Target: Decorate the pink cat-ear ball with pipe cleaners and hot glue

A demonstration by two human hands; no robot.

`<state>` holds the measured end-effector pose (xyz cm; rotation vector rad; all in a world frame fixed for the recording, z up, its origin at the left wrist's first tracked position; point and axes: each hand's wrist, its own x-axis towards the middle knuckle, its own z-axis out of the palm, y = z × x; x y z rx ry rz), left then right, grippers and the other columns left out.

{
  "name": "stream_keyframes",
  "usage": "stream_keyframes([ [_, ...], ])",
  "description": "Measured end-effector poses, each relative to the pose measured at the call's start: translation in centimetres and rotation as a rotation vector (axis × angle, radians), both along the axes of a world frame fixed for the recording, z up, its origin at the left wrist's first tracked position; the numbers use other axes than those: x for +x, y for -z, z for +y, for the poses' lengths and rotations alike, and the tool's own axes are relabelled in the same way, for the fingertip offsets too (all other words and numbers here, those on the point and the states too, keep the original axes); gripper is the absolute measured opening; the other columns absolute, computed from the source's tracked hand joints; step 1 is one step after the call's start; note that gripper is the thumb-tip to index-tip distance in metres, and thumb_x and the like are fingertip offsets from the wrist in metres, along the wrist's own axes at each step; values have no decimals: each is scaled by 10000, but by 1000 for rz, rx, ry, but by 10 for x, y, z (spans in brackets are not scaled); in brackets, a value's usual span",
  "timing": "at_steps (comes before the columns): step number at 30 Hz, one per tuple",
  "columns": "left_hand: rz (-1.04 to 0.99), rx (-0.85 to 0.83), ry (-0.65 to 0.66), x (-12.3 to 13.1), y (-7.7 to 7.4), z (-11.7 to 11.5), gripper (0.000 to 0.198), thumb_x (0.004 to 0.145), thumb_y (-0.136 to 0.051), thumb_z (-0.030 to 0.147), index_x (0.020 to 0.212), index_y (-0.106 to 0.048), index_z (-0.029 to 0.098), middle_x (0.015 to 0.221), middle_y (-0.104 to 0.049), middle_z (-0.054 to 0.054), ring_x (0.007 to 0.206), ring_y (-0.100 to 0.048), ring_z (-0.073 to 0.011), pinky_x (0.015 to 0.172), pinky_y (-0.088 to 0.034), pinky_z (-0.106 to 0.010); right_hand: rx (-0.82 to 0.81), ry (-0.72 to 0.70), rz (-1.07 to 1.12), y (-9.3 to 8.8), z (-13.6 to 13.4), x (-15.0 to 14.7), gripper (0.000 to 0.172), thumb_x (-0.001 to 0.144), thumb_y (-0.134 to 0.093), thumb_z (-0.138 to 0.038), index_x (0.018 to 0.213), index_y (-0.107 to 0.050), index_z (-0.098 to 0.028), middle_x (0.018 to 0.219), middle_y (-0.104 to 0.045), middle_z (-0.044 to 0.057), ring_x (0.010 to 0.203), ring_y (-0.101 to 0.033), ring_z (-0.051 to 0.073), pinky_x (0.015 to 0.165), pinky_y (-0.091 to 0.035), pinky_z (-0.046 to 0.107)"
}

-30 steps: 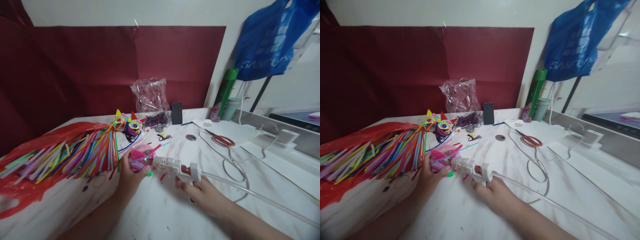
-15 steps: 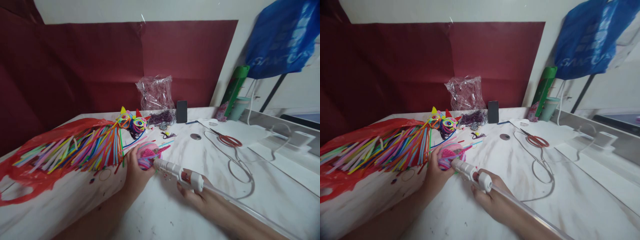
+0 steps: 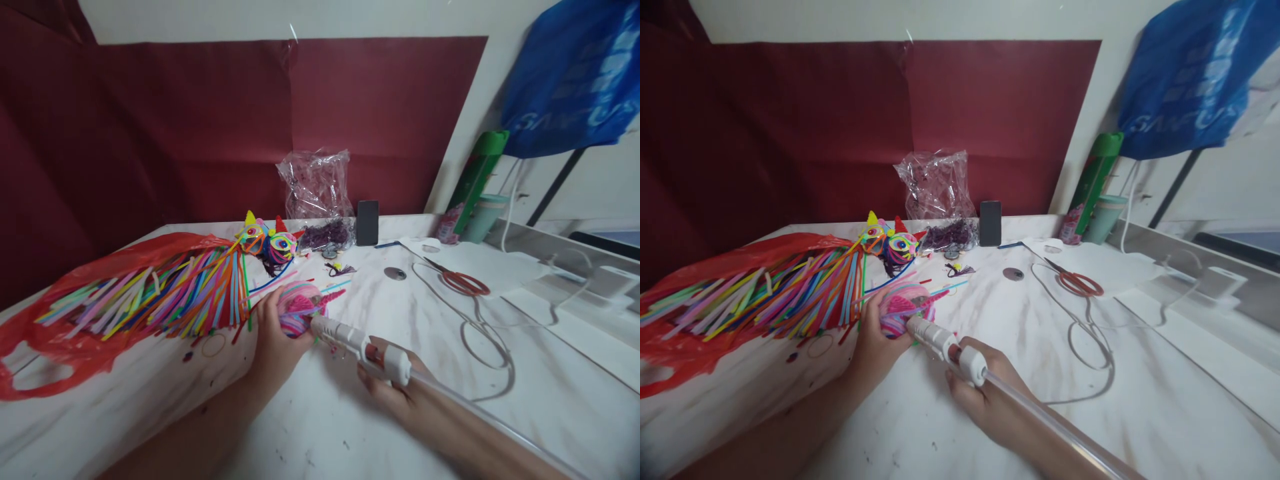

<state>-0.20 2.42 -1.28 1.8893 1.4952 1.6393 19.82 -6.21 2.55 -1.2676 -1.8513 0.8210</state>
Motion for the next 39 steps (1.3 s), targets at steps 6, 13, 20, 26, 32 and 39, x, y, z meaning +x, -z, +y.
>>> stream_keyframes([
  [6,-32,-43,3,-1,2,2,742,613,-795,306,1279,-482,206,1237,-533,-128,1240,-489,-338,1063,-386,-509,21,8,25,2,1,0,184,857,-485,-327,710,-449,-222,625,-424,-42,554,-409,121,502,-349,238],
  [13,11,-13,-5,-1,1,1,724,636,-776,331,1282,-480,199,1237,-535,-129,1224,-490,-333,1054,-385,-532,48,3,-5,2,0,0,178,836,-486,-314,691,-442,-220,626,-441,-37,552,-424,120,499,-360,233],
  [20,19,-17,-14,-2,1,2,724,631,-776,333,1279,-480,203,1230,-536,-128,1222,-499,-334,1046,-397,-526,58,17,-14,1,2,0,177,845,-469,-313,696,-447,-219,637,-455,-30,559,-444,123,508,-373,237],
  [26,12,-15,-15,-1,1,2,728,624,-777,323,1278,-481,200,1236,-535,-134,1226,-494,-337,1047,-394,-530,51,-4,-12,-3,1,-1,187,840,-474,-321,688,-442,-218,628,-444,-31,557,-431,123,496,-363,237],
  [32,-7,-36,-8,-1,1,2,746,605,-790,305,1278,-485,209,1231,-532,-125,1228,-494,-336,1052,-394,-522,53,2,12,1,1,0,174,838,-478,-311,694,-446,-218,619,-439,-36,546,-422,119,486,-360,229],
  [39,-51,-72,9,-2,2,4,767,591,-803,309,1282,-487,206,1253,-533,-127,1240,-492,-335,1052,-401,-519,84,37,6,8,4,1,183,831,-497,-313,682,-445,-221,600,-435,-43,528,-425,115,473,-360,216],
])
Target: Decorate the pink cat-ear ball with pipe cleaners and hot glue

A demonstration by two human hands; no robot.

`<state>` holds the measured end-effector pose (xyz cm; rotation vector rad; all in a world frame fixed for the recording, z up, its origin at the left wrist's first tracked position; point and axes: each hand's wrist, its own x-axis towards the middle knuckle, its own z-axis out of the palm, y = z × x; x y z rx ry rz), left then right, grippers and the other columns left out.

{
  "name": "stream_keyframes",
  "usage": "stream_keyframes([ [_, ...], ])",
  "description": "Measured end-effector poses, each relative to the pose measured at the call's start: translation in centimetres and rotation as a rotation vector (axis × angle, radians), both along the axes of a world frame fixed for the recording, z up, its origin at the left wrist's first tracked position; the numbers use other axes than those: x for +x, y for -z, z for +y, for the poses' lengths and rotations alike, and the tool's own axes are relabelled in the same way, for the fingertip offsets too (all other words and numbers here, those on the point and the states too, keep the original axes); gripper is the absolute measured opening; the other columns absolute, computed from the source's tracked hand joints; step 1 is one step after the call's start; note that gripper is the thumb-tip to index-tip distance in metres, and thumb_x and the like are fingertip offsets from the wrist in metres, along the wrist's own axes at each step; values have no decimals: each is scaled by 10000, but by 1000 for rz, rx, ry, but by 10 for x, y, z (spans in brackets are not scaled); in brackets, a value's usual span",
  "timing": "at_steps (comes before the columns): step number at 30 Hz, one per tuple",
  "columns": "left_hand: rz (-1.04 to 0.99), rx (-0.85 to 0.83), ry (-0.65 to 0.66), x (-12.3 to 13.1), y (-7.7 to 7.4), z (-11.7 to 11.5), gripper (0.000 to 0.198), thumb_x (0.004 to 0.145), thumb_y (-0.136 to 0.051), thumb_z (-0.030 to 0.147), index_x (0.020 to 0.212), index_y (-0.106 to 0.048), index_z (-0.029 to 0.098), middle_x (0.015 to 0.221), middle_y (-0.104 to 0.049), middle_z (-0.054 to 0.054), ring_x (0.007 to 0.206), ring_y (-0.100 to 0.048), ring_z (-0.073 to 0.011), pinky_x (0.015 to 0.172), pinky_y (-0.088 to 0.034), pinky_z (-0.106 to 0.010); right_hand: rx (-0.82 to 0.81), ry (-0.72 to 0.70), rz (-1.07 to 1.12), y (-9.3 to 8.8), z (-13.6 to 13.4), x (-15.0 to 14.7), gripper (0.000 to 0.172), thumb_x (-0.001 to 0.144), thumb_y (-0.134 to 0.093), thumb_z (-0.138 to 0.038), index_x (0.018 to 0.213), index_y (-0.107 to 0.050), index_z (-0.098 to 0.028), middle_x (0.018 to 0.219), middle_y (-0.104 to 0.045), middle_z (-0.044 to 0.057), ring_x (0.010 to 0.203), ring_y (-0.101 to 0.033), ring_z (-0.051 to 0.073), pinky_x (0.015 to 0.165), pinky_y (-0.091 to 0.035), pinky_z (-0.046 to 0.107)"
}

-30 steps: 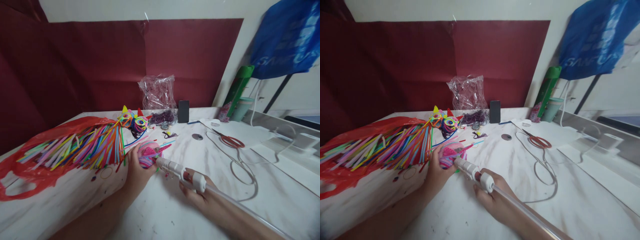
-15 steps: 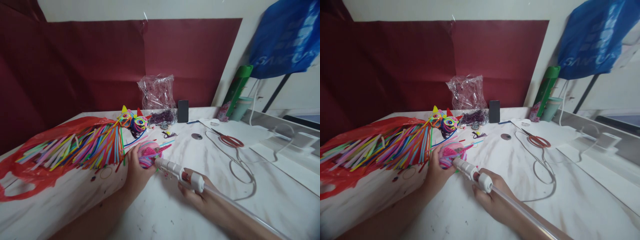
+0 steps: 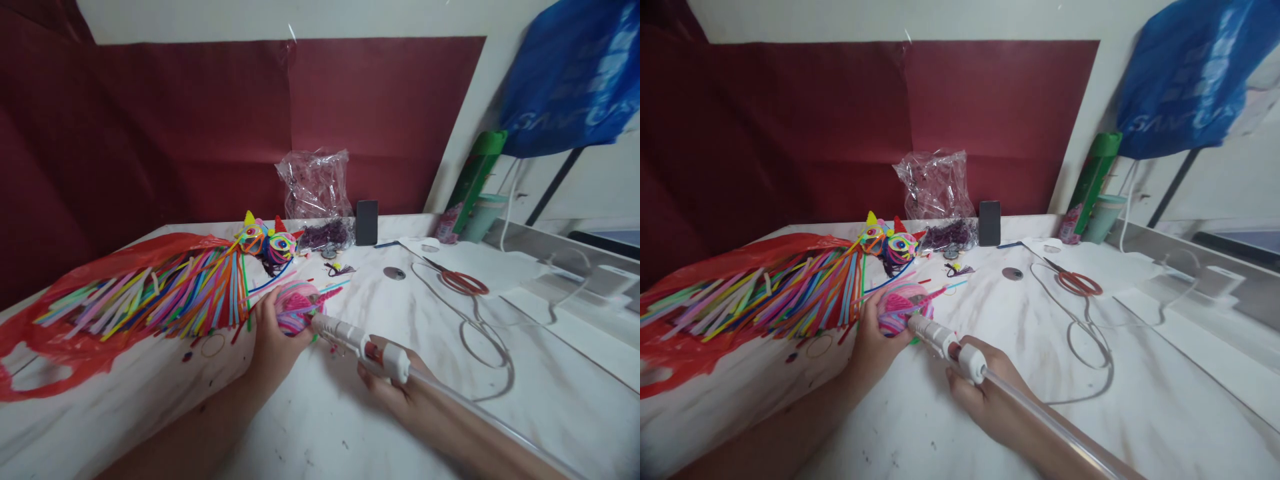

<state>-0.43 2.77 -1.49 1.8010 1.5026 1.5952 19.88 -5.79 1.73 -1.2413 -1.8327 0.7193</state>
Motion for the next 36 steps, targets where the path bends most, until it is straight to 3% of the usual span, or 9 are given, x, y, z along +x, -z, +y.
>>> stream_keyframes([
  [5,-75,-47,6,-1,0,1,799,560,-816,309,1281,-488,210,1280,-528,-121,1239,-503,-324,1054,-408,-494,15,48,-5,-6,-2,0,132,818,-488,-294,715,-505,-213,621,-516,-26,550,-493,133,506,-415,228],
  [12,-165,-195,-3,-4,-7,1,784,565,-769,310,1285,-484,190,1233,-556,-128,1199,-535,-343,1021,-424,-522,-13,248,-129,-13,-1,9,287,824,-472,-426,708,-611,-203,665,-593,21,657,-579,202,593,-485,286],
  [23,-189,-161,41,-6,-6,2,763,583,-773,306,1288,-495,217,1207,-579,-108,1179,-553,-326,1014,-442,-525,-66,149,-104,-5,3,14,278,866,-458,-407,803,-656,-222,584,-540,-12,557,-538,175,528,-445,256],
  [29,-189,-170,49,-5,-9,1,766,594,-772,296,1302,-491,211,1176,-593,-94,1149,-581,-296,991,-479,-471,-55,167,-130,-12,3,12,289,853,-464,-407,750,-652,-212,625,-575,6,610,-566,189,553,-465,261],
  [36,-183,-190,47,-6,-9,0,786,592,-777,298,1313,-481,203,1205,-585,-107,1177,-564,-307,1011,-460,-490,-49,172,-122,-8,4,12,316,859,-446,-431,760,-649,-209,623,-568,6,621,-570,194,574,-473,270],
])
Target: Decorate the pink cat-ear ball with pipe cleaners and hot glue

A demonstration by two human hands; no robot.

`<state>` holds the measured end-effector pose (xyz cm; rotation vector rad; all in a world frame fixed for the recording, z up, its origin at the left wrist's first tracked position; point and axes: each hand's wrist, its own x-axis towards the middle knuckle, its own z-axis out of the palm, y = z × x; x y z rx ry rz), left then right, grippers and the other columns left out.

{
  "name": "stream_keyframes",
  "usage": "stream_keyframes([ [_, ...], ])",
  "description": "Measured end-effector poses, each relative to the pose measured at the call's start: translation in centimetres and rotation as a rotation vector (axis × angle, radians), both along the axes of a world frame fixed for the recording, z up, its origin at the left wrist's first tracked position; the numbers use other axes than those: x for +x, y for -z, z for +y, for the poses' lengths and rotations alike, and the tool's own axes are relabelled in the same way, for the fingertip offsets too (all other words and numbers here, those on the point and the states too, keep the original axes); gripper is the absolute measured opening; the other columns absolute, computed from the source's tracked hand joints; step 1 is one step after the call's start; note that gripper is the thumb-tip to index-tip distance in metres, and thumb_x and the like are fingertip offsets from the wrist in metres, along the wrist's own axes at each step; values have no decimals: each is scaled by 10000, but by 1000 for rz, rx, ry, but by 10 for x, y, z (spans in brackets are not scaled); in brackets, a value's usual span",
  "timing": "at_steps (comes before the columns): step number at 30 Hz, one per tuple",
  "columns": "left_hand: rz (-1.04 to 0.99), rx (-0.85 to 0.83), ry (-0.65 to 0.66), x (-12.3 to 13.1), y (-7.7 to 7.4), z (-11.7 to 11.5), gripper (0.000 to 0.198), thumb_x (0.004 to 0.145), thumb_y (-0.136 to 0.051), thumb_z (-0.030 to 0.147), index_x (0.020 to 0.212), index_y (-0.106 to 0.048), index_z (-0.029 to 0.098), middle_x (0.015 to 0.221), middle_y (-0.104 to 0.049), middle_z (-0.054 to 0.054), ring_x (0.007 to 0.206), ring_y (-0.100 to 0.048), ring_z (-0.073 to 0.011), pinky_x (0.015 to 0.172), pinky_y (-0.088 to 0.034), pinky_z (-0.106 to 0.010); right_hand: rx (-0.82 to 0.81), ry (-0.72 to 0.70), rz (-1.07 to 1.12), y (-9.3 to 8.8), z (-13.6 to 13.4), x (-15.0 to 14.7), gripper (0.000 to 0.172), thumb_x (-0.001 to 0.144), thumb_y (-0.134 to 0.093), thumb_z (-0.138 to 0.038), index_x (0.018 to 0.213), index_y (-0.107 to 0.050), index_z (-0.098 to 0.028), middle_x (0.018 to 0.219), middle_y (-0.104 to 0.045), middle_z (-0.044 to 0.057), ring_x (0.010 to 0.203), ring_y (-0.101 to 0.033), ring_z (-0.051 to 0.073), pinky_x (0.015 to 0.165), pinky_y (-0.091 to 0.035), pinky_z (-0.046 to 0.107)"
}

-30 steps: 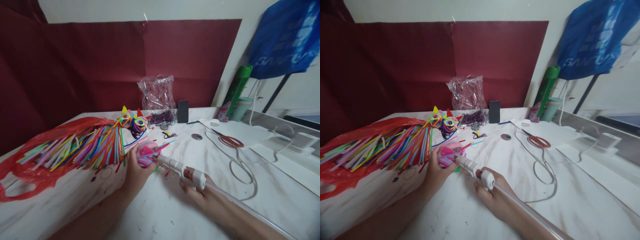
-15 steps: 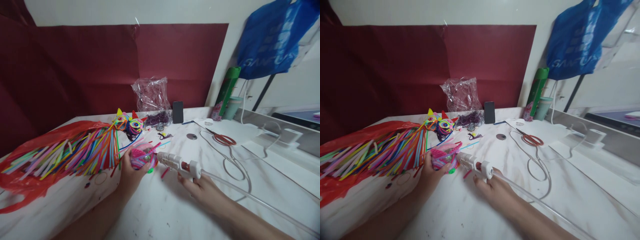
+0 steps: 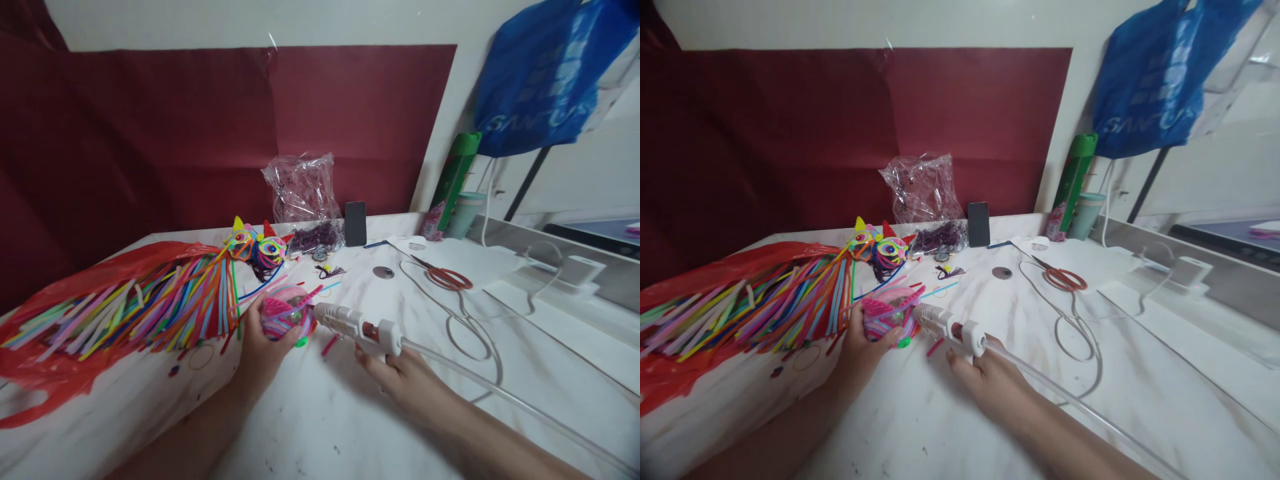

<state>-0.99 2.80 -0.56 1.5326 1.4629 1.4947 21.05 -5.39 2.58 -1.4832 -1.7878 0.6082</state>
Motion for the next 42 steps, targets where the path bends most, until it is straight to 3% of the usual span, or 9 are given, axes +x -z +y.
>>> stream_keyframes([
  [11,4,67,-20,-1,8,4,784,581,-796,306,1304,-501,234,1252,-570,-105,1227,-526,-323,1054,-409,-500,-31,12,-28,-6,-2,-2,293,835,-438,-430,694,-586,-220,624,-566,14,611,-562,200,556,-473,281],
  [18,71,83,-47,3,6,1,816,551,-811,306,1297,-495,211,1307,-529,-130,1227,-522,-333,1053,-408,-509,37,-154,47,-11,-9,-10,219,831,-439,-366,716,-556,-221,685,-587,20,653,-567,191,587,-480,273],
  [27,171,219,-41,4,13,1,750,584,-797,303,1271,-509,217,1272,-538,-120,1231,-514,-324,1045,-413,-505,15,-181,122,-5,-10,-15,139,809,-474,-295,717,-527,-204,655,-526,-13,598,-508,143,546,-426,243],
  [42,191,217,-39,5,11,0,762,600,-800,311,1294,-499,223,1279,-536,-117,1240,-498,-320,1059,-400,-497,-26,-157,156,-7,-10,-16,148,801,-483,-320,702,-482,-210,641,-490,-22,585,-477,137,537,-402,248],
])
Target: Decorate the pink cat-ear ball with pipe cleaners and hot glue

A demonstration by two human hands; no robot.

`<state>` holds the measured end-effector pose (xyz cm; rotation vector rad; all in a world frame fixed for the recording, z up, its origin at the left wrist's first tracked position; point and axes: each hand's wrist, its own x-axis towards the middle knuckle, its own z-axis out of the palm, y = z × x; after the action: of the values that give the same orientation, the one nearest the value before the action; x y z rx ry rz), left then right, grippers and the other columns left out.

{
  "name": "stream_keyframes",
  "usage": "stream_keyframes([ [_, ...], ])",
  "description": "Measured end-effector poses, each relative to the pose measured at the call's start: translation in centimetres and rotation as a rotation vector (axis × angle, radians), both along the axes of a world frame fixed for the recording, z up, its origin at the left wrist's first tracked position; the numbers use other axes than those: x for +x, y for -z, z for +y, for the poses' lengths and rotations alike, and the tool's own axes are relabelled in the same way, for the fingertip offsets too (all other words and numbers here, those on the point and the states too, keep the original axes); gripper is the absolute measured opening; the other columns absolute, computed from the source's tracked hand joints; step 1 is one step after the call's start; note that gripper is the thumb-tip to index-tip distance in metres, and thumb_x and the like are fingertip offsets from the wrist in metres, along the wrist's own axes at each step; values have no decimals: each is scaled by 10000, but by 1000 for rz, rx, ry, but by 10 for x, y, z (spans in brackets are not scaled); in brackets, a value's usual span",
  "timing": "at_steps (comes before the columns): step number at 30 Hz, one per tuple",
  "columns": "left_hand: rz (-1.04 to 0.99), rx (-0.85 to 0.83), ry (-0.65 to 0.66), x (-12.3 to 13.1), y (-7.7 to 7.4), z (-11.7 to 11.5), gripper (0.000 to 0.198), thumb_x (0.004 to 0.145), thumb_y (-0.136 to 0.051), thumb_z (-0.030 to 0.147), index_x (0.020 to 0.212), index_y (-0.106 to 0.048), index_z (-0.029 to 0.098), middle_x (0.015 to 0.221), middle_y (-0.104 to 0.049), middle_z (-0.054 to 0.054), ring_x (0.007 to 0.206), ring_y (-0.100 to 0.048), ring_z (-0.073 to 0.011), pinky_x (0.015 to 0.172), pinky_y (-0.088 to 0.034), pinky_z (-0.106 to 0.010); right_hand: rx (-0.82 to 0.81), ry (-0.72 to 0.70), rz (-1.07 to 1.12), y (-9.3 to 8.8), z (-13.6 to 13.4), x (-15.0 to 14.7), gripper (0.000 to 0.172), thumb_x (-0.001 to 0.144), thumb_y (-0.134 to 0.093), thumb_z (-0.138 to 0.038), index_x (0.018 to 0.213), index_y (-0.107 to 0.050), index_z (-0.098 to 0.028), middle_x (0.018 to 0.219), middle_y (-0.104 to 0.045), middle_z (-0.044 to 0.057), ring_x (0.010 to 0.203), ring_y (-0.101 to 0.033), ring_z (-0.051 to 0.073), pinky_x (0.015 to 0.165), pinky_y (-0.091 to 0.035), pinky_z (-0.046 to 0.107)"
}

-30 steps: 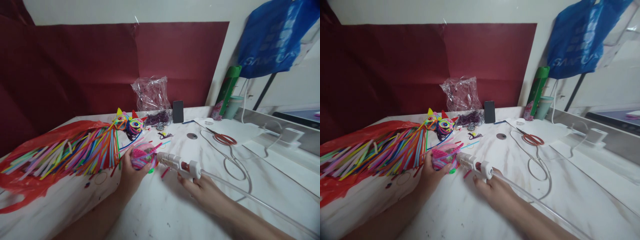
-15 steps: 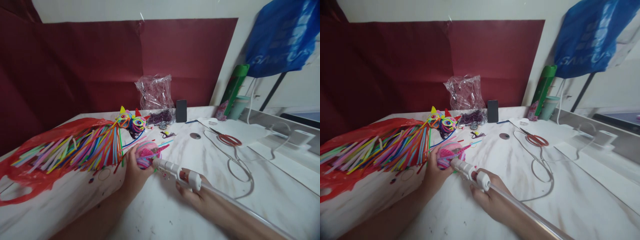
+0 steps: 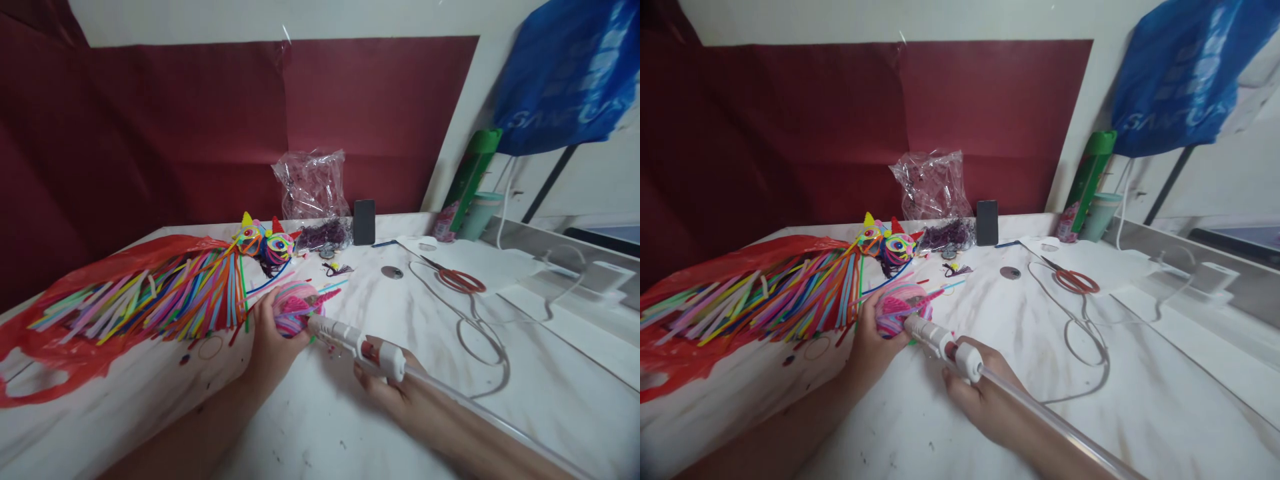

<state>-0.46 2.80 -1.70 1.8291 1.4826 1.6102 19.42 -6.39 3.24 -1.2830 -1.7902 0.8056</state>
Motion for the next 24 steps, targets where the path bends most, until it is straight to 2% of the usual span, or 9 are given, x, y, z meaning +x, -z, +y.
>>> stream_keyframes([
  [12,22,20,-2,1,-3,0,730,619,-773,312,1282,-495,188,1241,-544,-128,1225,-495,-324,1060,-391,-506,-4,0,-5,7,0,0,152,801,-490,-329,715,-508,-205,648,-508,-14,589,-493,143,533,-400,246],
  [18,-58,-33,21,0,-2,2,753,576,-786,287,1271,-509,205,1283,-529,-125,1214,-513,-310,1053,-406,-477,15,38,9,5,2,5,187,792,-512,-354,693,-560,-202,647,-546,0,610,-507,158,552,-413,256],
  [21,-109,-104,-9,-3,-3,5,787,563,-789,282,1292,-502,207,1300,-523,-129,1234,-503,-316,1067,-389,-484,-84,50,134,7,8,15,226,782,-554,-385,678,-608,-191,637,-585,11,585,-508,155,520,-404,250],
  [24,-186,-146,-11,-6,-4,9,794,562,-790,289,1297,-501,203,1274,-545,-124,1211,-529,-312,1048,-408,-476,-228,123,383,7,21,30,286,783,-576,-391,627,-630,-158,568,-580,18,507,-487,126,458,-370,226],
])
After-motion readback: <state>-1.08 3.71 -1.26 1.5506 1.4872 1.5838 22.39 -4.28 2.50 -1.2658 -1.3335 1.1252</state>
